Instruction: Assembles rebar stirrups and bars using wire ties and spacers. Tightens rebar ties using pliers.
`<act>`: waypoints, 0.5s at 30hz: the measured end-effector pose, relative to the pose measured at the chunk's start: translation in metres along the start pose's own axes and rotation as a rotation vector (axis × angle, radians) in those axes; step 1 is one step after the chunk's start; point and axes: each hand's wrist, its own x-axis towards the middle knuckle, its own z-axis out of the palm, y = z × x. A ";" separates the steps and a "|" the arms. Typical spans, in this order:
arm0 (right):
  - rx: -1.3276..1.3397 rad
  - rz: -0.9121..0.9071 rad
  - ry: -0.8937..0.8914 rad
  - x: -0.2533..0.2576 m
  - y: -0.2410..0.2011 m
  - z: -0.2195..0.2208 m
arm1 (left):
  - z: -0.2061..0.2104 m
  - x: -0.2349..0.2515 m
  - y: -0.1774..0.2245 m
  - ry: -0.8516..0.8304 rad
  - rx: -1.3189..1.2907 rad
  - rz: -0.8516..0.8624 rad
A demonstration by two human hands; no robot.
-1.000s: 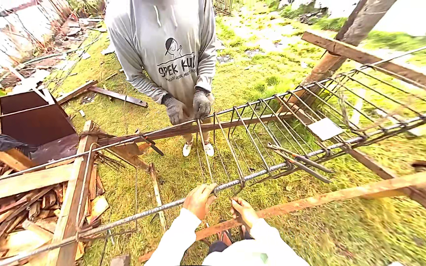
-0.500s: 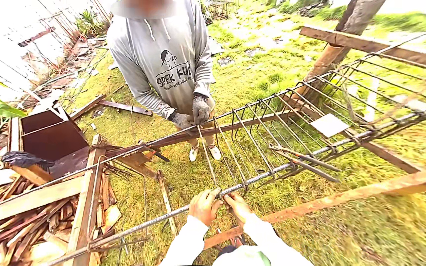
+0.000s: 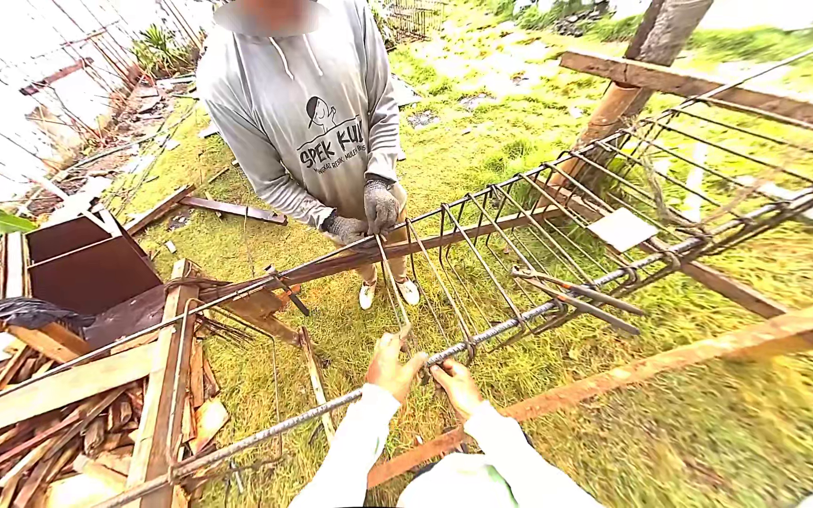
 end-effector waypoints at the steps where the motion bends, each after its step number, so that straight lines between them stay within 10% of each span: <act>1: -0.005 -0.007 0.006 0.002 0.000 0.001 | 0.001 0.004 0.001 -0.001 -0.024 0.022; 15: -0.454 -0.254 -0.009 -0.017 0.005 -0.004 | 0.035 -0.037 0.010 0.337 -0.360 0.014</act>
